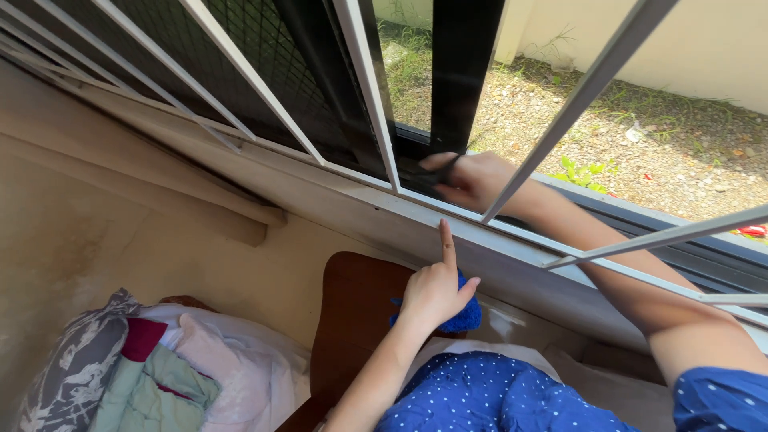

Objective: Cleaning the sliding window track and frame with a cloth and a brush.

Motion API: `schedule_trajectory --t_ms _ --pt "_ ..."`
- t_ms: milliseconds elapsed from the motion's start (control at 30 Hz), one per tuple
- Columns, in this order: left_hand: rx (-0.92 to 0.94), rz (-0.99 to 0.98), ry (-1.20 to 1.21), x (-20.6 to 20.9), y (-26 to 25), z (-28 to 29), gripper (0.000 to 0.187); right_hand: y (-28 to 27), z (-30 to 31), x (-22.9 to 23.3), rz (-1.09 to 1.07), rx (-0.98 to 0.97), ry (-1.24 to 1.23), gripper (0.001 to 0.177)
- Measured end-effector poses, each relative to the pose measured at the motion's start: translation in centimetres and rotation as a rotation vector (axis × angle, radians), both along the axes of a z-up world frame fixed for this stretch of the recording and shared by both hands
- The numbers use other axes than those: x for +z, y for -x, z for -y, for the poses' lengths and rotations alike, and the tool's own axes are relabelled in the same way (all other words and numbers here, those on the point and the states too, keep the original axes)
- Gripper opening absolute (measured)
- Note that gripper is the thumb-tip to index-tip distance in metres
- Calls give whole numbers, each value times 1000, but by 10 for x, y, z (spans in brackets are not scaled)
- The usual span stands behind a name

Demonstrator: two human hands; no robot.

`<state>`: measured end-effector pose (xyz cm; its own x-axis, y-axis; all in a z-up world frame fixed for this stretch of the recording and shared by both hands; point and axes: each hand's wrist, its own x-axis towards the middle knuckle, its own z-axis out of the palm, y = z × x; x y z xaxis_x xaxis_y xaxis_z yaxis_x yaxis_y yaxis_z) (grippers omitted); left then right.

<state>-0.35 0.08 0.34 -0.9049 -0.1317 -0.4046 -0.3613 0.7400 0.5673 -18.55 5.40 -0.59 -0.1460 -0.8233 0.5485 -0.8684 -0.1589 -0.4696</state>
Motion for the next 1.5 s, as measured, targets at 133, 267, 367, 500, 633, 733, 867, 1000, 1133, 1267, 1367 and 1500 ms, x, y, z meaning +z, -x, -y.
schedule_trajectory --t_ms 133,267,367,500,633,733,867,1000,1133,1267,1367,1500 --pt "8 14 6 0 2 1 88 1 32 -20 -53 20 -99 33" --pt "21 17 2 2 0 1 88 9 21 -29 -53 58 -277 26" --pt "17 9 0 1 -2 1 87 11 -8 2 95 54 -454 17" --pt "14 -12 8 -1 -3 0 86 14 -24 19 184 -56 -390 17" --pt "2 -5 24 -7 0 -1 88 9 16 -11 105 -58 -121 21" --pt "-15 19 65 -10 0 0 89 3 22 -19 -105 40 -121 14" --pt "-3 -13 37 -9 -1 2 87 9 -25 3 -7 56 -368 18" --pt "-5 -23 185 -41 5 -3 92 24 -75 16 141 9 -831 14" --pt "-14 -43 35 -11 2 1 86 13 -37 25 67 -69 -449 14" --pt "-25 -9 58 -14 0 2 88 6 20 -13 -69 14 -178 19" --pt "-29 -10 64 -14 1 4 89 11 11 -19 -93 26 -235 21" --pt "-26 -21 27 -14 2 4 88 22 -58 2 141 -45 -466 36"
